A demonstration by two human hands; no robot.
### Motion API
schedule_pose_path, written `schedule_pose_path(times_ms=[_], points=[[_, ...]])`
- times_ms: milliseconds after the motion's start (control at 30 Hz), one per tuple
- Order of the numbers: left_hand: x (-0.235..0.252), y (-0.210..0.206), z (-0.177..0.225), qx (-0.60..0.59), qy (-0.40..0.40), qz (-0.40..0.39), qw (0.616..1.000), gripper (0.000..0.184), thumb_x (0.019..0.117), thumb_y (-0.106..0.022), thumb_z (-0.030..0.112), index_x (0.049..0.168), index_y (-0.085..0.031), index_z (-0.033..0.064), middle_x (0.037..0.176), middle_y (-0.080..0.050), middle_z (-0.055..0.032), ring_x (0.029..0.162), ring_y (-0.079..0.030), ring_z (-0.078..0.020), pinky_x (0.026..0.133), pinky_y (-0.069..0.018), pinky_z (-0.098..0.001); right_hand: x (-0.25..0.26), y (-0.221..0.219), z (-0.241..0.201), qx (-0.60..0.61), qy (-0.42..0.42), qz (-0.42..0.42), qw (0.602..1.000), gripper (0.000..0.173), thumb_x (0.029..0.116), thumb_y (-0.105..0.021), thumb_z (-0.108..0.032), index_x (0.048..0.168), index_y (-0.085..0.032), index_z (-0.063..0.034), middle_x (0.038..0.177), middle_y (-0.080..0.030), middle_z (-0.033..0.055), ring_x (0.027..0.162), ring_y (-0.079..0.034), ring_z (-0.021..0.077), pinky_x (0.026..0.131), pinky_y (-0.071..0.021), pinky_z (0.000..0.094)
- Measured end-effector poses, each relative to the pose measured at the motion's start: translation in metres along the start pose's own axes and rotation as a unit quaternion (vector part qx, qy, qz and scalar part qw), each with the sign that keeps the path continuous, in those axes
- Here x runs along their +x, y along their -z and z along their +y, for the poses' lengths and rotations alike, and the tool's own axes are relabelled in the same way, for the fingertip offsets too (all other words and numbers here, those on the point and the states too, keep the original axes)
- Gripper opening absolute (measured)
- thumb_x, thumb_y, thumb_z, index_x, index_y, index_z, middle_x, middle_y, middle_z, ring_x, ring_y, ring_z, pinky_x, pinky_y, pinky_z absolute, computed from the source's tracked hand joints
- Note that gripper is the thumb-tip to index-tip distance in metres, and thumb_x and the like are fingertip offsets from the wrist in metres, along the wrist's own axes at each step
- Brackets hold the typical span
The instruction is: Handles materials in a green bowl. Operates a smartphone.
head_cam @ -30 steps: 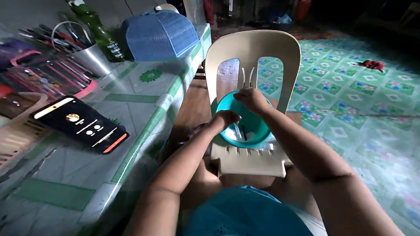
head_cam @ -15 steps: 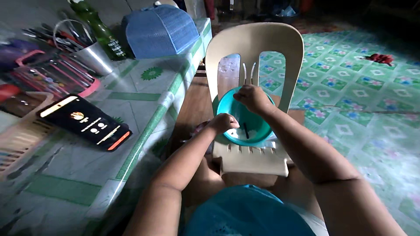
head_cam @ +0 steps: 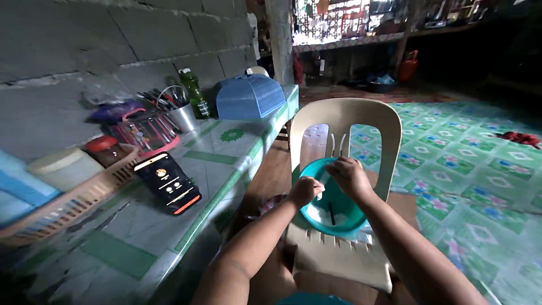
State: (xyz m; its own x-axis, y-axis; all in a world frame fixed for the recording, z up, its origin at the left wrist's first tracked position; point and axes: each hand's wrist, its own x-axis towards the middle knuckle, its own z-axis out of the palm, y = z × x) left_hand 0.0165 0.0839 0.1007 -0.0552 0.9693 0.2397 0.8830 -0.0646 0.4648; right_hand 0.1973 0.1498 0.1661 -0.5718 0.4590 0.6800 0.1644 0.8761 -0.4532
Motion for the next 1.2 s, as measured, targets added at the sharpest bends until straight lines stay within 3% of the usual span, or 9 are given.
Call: schedule_pose_path(times_ms=[133, 267, 367, 467, 533, 633, 800, 933, 1200], points=[[-0.001, 0.011, 0.008, 0.005, -0.015, 0.235, 0.972, 0.026, 0.1008, -0.061, 0.025, 0.103, -0.080, 0.0074, 0.103, -0.076, -0.0119, 0.106, -0.069, -0.0281, 0.102, -0.0504, -0.0488, -0.028, -0.005, 0.021, 0.159, -0.124, 0.173, 0.964, 0.022, 0.1007, -0.062, -0.015, 0.092, -0.072, 0.0022, 0.091, -0.068, 0.0084, 0.088, -0.066, 0.0151, 0.086, -0.0560, 0.0364], [0.011, 0.010, 0.012, 0.034, -0.151, 0.470, 0.869, 0.006, 0.0881, -0.076, 0.015, 0.089, -0.081, 0.0125, 0.089, -0.077, -0.0027, 0.096, -0.071, -0.0197, 0.095, -0.0523, -0.0436, -0.061, -0.044, 0.037, 0.427, -0.323, 0.214, 0.817, 0.022, 0.1062, -0.051, -0.016, 0.096, -0.064, -0.0008, 0.079, -0.065, -0.0002, 0.072, -0.062, 0.0077, 0.073, -0.0551, 0.0268], [0.007, 0.000, 0.029, 0.006, -0.217, 0.436, 0.873, 0.005, 0.0883, -0.078, 0.019, 0.090, -0.081, 0.0160, 0.091, -0.076, -0.0003, 0.101, -0.068, -0.0180, 0.099, -0.0498, -0.0424, -0.083, -0.086, 0.031, 0.520, -0.431, 0.069, 0.734, 0.027, 0.1086, -0.046, -0.021, 0.099, -0.063, -0.0019, 0.075, -0.062, 0.0017, 0.065, -0.059, 0.0106, 0.061, -0.0516, 0.0278], [-0.008, -0.019, 0.045, -0.117, -0.203, 0.274, 0.933, 0.007, 0.0878, -0.080, 0.025, 0.090, -0.082, 0.0191, 0.089, -0.070, -0.0017, 0.100, -0.064, -0.0171, 0.101, -0.0473, -0.0434, -0.089, -0.108, 0.023, 0.562, -0.465, -0.001, 0.684, 0.022, 0.1081, -0.046, -0.020, 0.104, -0.063, -0.0062, 0.081, -0.066, 0.0029, 0.072, -0.064, 0.0136, 0.066, -0.0544, 0.0325], [-0.023, -0.024, 0.050, -0.190, -0.153, 0.164, 0.956, 0.009, 0.0839, -0.082, 0.024, 0.089, -0.083, 0.0168, 0.090, -0.067, -0.0036, 0.101, -0.060, -0.0171, 0.099, -0.0459, -0.0385, -0.091, -0.106, 0.033, 0.577, -0.414, 0.020, 0.704, 0.024, 0.1085, -0.042, -0.016, 0.114, -0.061, -0.0040, 0.091, -0.068, 0.0035, 0.082, -0.066, 0.0130, 0.074, -0.0565, 0.0336], [-0.039, -0.028, 0.041, -0.240, -0.083, 0.076, 0.964, 0.014, 0.0798, -0.086, 0.024, 0.087, -0.082, 0.0122, 0.099, -0.065, -0.0071, 0.107, -0.055, -0.0177, 0.101, -0.0417, -0.0349, -0.073, -0.084, 0.051, 0.513, -0.391, 0.013, 0.764, 0.021, 0.1074, -0.046, -0.015, 0.099, -0.062, -0.0032, 0.081, -0.065, -0.0009, 0.072, -0.063, 0.0064, 0.069, -0.0551, 0.0269], [-0.044, -0.028, 0.024, -0.319, 0.053, -0.010, 0.946, 0.015, 0.0860, -0.080, 0.016, 0.093, -0.078, 0.0027, 0.141, -0.056, -0.0171, 0.131, -0.050, -0.0214, 0.112, -0.0413, -0.0373, -0.039, -0.048, 0.059, 0.333, -0.389, -0.030, 0.858, 0.021, 0.1024, -0.062, -0.020, 0.102, -0.067, 0.0006, 0.093, -0.068, 0.0048, 0.083, -0.061, 0.0097, 0.078, -0.0516, 0.0290], [-0.041, -0.028, 0.020, -0.417, 0.106, 0.003, 0.903, 0.016, 0.0967, -0.067, 0.012, 0.104, -0.069, -0.0016, 0.101, -0.069, -0.0069, 0.095, -0.064, -0.0093, 0.091, -0.0528, -0.0306, -0.023, -0.034, 0.048, 0.274, -0.380, -0.024, 0.883, 0.025, 0.1011, -0.066, -0.022, 0.109, -0.068, 0.0020, 0.104, -0.070, 0.0122, 0.096, -0.065, 0.0179, 0.090, -0.0523, 0.0396], [-0.031, -0.040, 0.019, -0.512, 0.198, 0.080, 0.832, 0.029, 0.0987, -0.066, 0.010, 0.127, -0.062, 0.0024, 0.112, -0.068, -0.0106, 0.099, -0.065, -0.0160, 0.092, -0.0536, -0.0334, -0.014, -0.028, 0.043, 0.248, -0.349, 0.003, 0.904, 0.023, 0.1014, -0.066, -0.025, 0.104, -0.070, -0.0027, 0.103, -0.069, 0.0087, 0.094, -0.063, 0.0160, 0.086, -0.0509, 0.0416]])
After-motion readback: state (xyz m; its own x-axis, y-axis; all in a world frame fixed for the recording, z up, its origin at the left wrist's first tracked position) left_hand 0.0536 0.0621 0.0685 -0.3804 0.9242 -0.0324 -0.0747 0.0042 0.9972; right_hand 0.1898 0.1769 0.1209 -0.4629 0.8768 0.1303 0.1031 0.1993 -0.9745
